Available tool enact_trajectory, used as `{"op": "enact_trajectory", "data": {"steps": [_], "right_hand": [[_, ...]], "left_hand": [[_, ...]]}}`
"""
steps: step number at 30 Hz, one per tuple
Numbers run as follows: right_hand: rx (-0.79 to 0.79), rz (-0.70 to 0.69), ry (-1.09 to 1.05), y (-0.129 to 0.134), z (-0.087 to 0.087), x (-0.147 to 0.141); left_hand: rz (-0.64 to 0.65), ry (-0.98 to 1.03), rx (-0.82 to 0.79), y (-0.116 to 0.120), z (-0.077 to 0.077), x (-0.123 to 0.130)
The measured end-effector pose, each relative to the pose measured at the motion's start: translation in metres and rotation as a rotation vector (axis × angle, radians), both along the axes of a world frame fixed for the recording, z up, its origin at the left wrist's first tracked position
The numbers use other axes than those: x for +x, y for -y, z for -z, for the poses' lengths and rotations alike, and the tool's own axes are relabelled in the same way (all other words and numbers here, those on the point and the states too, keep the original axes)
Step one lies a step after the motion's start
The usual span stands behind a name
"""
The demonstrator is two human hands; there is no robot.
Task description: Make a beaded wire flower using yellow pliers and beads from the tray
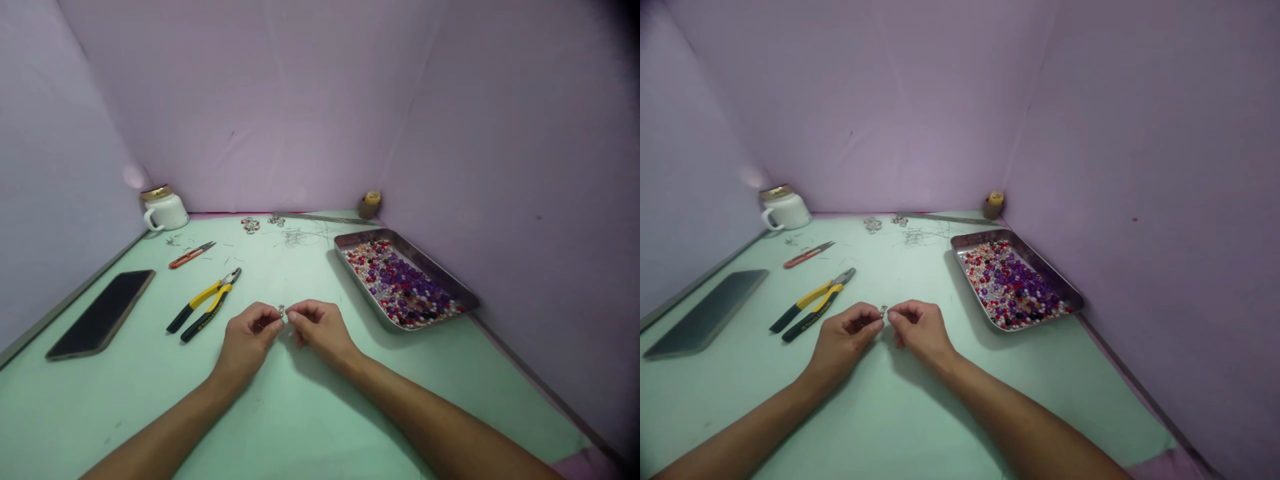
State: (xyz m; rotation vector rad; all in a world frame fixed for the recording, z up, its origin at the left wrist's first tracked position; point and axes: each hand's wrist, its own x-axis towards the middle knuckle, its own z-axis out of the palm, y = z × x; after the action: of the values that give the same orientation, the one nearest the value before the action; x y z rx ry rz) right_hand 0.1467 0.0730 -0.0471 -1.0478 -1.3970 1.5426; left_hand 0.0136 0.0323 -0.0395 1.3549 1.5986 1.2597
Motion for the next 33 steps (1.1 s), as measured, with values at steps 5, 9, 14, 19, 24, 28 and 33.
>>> {"op": "enact_trajectory", "data": {"steps": [5,9,14,19,24,28,33], "right_hand": [[-0.024,-0.050,-0.001,0.004,-0.003,0.000],[0.005,-0.042,0.021,0.003,-0.001,0.001],[0.018,-0.073,0.034,0.002,0.003,0.000],[0.082,-0.073,0.074,0.003,0.002,0.002],[0.060,-0.103,0.048,0.003,0.000,0.003],[-0.019,-0.111,-0.007,0.003,0.000,0.003],[-0.041,-0.110,-0.057,0.005,-0.002,0.003]], "left_hand": [[0.035,-0.055,0.038,0.002,0.001,0.001],[0.073,-0.062,0.019,0.004,0.001,0.000],[0.073,-0.014,-0.059,0.003,-0.003,0.001],[0.106,0.040,-0.140,0.002,-0.005,0.000],[0.146,0.054,-0.114,0.003,-0.008,-0.002],[0.154,0.056,-0.061,0.004,-0.011,-0.003],[0.166,0.081,-0.032,0.004,-0.012,-0.002]]}}
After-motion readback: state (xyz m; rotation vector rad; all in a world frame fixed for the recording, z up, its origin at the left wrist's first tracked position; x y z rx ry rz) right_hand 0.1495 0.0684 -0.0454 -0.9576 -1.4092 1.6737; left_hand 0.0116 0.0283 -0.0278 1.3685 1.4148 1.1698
